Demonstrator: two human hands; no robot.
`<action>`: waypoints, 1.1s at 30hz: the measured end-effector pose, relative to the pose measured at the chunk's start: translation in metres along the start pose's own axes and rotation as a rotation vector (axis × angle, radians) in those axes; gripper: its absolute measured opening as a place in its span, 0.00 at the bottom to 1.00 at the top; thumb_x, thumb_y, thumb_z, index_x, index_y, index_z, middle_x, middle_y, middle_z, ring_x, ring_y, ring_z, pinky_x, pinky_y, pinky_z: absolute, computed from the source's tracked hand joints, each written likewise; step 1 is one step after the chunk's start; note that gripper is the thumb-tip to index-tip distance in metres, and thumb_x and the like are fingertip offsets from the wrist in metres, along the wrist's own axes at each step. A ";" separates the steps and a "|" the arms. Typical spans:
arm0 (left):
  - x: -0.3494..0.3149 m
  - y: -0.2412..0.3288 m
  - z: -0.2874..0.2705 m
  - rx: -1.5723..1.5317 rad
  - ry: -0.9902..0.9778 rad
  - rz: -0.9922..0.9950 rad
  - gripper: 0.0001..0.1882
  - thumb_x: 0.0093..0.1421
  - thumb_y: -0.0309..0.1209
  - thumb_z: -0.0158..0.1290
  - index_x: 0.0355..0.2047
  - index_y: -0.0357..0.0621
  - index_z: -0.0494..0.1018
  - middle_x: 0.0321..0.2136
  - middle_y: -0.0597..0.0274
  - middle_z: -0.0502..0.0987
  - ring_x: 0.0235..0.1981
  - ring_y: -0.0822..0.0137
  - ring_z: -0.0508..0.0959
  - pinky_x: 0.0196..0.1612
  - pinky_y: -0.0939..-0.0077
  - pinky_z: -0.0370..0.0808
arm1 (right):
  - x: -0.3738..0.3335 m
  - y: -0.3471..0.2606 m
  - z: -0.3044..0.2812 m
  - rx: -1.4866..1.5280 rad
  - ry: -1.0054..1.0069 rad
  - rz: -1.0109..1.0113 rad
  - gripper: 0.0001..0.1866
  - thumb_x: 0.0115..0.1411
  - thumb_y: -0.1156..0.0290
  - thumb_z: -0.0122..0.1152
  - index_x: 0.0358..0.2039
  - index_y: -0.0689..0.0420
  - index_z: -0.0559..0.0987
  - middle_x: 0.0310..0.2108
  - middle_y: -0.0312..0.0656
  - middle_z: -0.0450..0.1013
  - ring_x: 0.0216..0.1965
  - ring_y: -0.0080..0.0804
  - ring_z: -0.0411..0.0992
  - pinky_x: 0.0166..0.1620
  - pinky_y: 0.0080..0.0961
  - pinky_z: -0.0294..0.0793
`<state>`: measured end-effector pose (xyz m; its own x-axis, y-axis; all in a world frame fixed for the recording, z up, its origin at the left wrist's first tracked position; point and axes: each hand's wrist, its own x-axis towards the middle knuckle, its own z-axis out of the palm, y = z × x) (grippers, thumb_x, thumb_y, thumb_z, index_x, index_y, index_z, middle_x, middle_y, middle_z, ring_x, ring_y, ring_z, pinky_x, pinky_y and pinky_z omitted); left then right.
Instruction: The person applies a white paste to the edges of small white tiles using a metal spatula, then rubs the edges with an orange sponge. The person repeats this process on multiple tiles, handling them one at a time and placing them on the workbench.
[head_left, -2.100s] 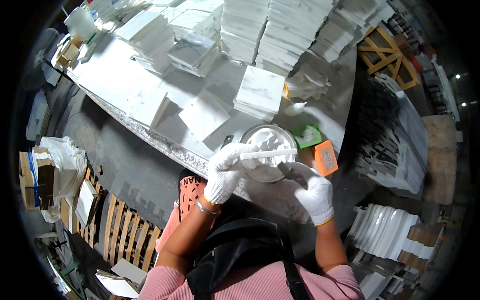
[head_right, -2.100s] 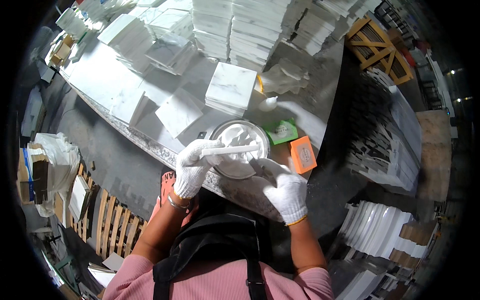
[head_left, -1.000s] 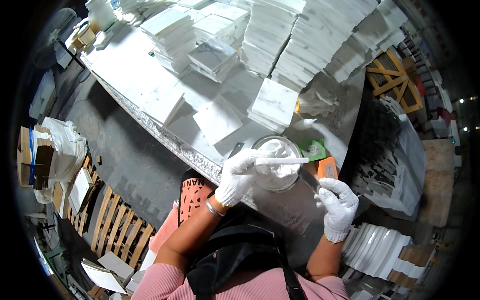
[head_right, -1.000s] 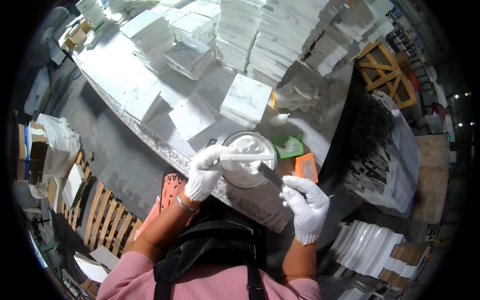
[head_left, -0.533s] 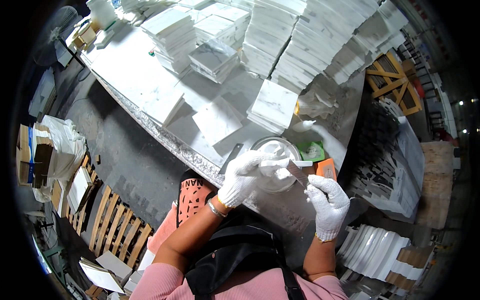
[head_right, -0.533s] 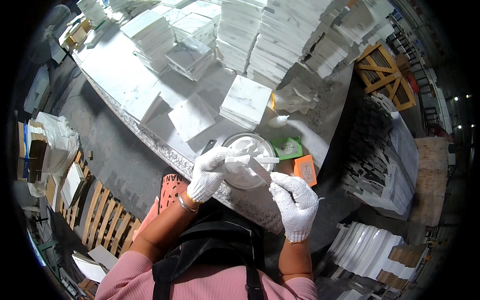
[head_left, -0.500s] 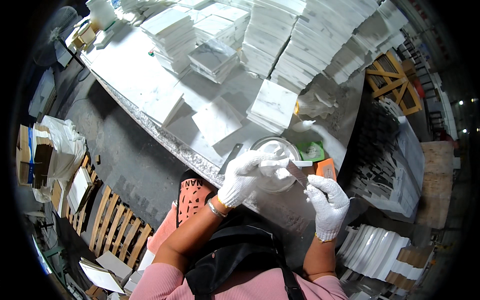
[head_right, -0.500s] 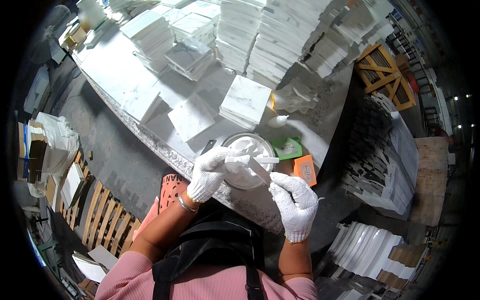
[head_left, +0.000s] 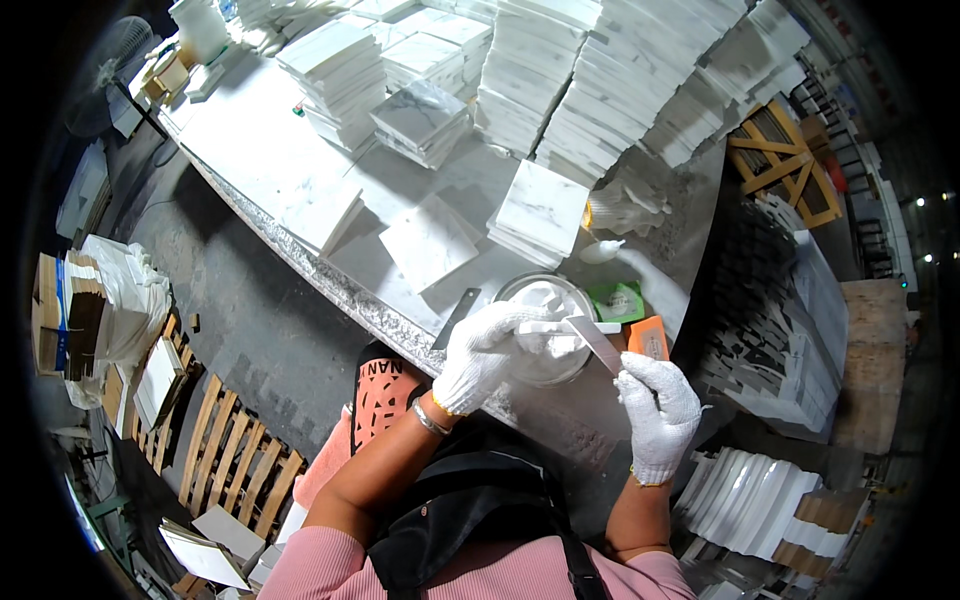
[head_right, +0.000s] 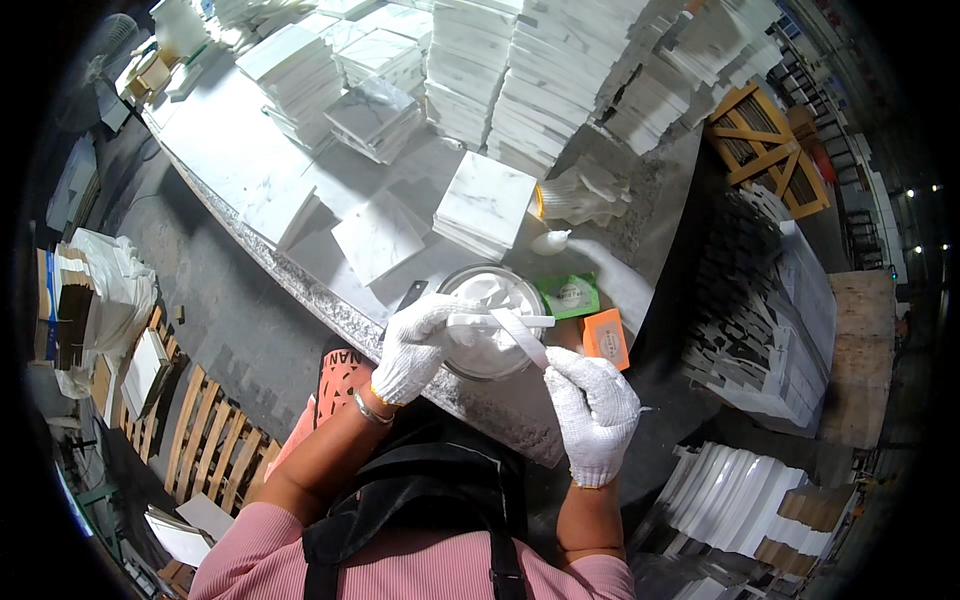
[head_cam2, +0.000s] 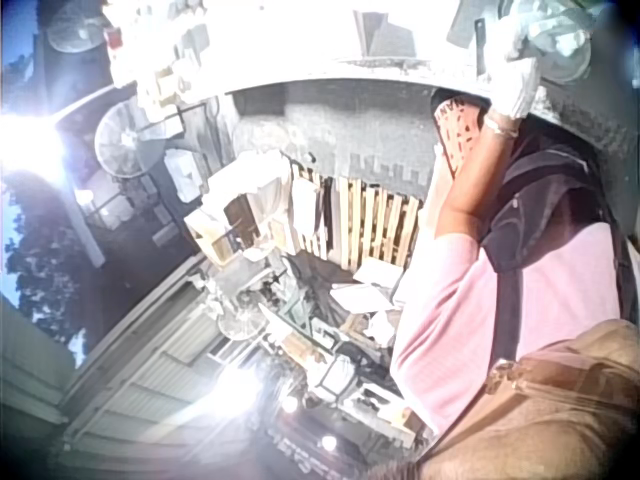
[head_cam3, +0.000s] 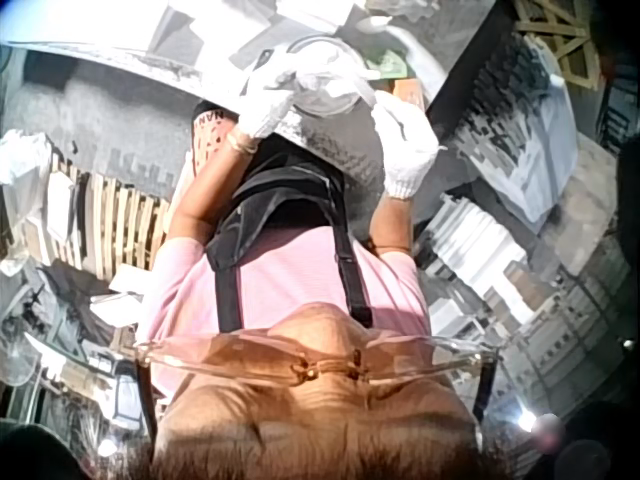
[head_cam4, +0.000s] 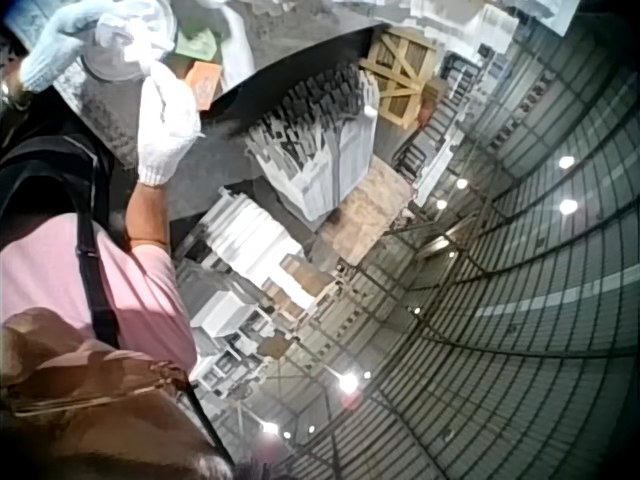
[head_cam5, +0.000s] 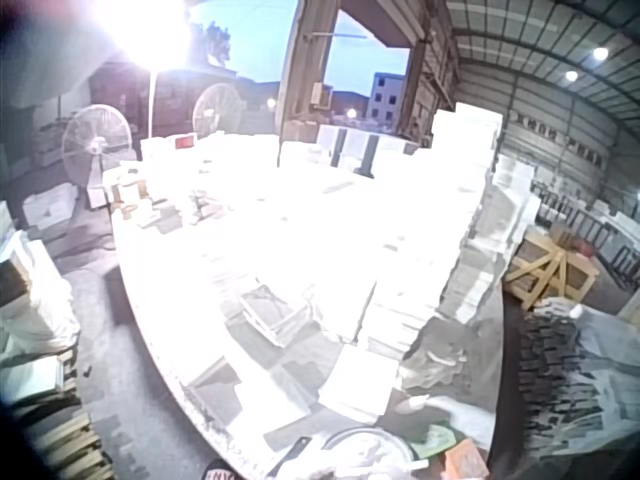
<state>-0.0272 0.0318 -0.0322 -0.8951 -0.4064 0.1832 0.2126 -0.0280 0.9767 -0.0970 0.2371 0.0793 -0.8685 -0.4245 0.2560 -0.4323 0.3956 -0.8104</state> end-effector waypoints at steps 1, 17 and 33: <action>-0.001 -0.001 0.000 -0.002 -0.004 -0.004 0.18 0.54 0.15 0.60 0.46 0.36 0.80 0.42 0.58 0.81 0.43 0.66 0.79 0.50 0.73 0.76 | 0.001 -0.003 -0.001 0.077 -0.003 0.065 0.10 0.57 0.83 0.67 0.41 0.63 0.85 0.33 0.43 0.82 0.33 0.27 0.80 0.39 0.22 0.78; -0.007 0.001 0.011 0.063 0.088 0.078 0.17 0.51 0.15 0.57 0.43 0.37 0.80 0.40 0.51 0.82 0.44 0.54 0.82 0.49 0.69 0.79 | -0.011 -0.001 0.033 0.354 0.055 0.269 0.11 0.61 0.82 0.64 0.45 0.65 0.84 0.36 0.41 0.81 0.31 0.21 0.76 0.35 0.17 0.76; -0.007 0.010 0.014 -0.010 0.115 0.055 0.17 0.53 0.13 0.56 0.43 0.37 0.82 0.41 0.52 0.83 0.44 0.57 0.83 0.50 0.69 0.79 | -0.016 -0.001 0.032 0.415 0.152 0.303 0.11 0.62 0.82 0.63 0.45 0.64 0.84 0.34 0.40 0.81 0.31 0.20 0.76 0.35 0.16 0.76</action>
<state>-0.0244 0.0469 -0.0223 -0.8313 -0.5095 0.2222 0.2649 -0.0117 0.9642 -0.0750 0.2177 0.0588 -0.9781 -0.2062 0.0273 -0.0516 0.1134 -0.9922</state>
